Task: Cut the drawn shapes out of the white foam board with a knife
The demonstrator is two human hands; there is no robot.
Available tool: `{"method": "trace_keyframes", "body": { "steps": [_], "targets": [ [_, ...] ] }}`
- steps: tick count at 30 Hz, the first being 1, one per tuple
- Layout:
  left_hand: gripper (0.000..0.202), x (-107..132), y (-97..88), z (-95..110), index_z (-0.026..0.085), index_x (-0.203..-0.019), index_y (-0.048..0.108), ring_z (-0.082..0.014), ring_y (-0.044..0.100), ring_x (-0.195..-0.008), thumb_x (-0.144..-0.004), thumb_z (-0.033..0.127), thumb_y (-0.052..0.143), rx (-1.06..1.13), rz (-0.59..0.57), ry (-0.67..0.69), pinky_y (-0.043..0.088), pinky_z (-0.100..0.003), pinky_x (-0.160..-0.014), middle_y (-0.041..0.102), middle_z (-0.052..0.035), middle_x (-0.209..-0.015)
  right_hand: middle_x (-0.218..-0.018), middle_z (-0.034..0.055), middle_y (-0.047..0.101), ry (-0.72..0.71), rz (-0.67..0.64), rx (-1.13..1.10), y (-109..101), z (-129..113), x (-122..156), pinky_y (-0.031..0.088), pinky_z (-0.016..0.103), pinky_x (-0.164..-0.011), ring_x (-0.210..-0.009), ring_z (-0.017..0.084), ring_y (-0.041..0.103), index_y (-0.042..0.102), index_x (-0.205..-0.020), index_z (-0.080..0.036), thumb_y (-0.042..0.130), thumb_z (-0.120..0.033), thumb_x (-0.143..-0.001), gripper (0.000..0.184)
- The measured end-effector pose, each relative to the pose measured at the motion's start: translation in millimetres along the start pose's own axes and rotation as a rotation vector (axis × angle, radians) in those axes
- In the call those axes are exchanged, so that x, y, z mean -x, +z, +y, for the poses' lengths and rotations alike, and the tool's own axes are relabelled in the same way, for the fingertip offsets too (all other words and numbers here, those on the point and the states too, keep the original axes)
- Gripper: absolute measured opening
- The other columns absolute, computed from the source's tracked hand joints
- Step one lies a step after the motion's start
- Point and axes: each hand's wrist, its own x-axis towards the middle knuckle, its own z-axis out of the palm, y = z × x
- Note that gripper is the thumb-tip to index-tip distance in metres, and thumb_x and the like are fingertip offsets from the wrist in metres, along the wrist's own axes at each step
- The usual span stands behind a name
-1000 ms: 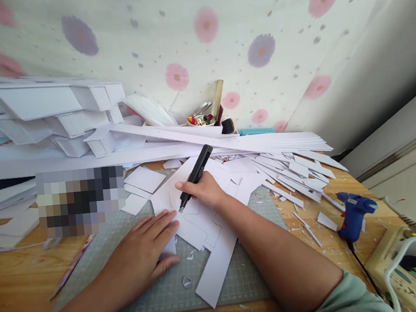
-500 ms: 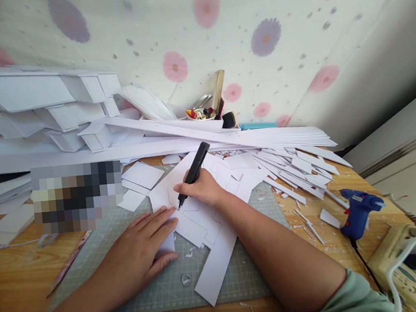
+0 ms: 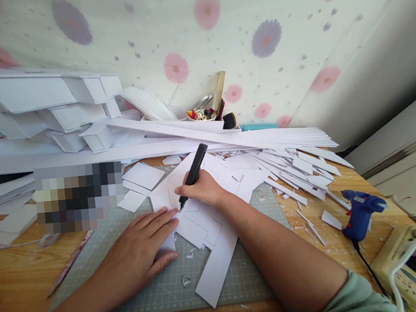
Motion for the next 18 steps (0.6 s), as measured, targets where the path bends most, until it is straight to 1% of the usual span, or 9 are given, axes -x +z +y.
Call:
{"method": "trace_keyframes", "body": {
  "steps": [8,15,18],
  "targets": [
    [0.049,0.6,2.3,-1.5,0.017,-0.126,0.059,-0.0317,0.047,-0.13,-0.081,0.032,0.071,0.027,0.004,-0.018,0.041,-0.052,-0.106,0.052,-0.0059,-0.142,-0.06,-0.0024,0.055,0.006,-0.037,0.113,-3.1,-5.8,0.0,0.038,0.026,-0.057,-0.062,0.013,0.05,0.057,-0.062,-0.018,0.073,-0.037,-0.062,0.025],
    [0.049,0.5,2.6,-1.9,0.018,-0.126,0.059,-0.032,0.047,-0.13,-0.082,0.035,0.071,0.019,-0.007,-0.015,0.041,-0.054,-0.105,0.051,-0.0044,-0.142,-0.062,-0.0032,0.054,-0.002,-0.094,0.177,-8.4,-10.1,-0.7,0.037,0.025,-0.056,-0.061,0.012,0.047,0.057,-0.064,-0.017,0.074,-0.038,-0.063,0.027],
    [0.049,0.4,2.7,-2.2,0.018,-0.126,0.06,-0.0316,0.047,-0.13,-0.082,0.037,0.07,0.024,-0.009,-0.022,0.041,-0.053,-0.105,0.051,-0.0036,-0.142,-0.059,-0.0042,0.052,0.008,-0.091,0.144,-9.6,-9.8,-0.9,0.036,0.024,-0.054,-0.058,0.011,0.046,0.058,-0.065,-0.017,0.075,-0.036,-0.064,0.025]
  ]
}}
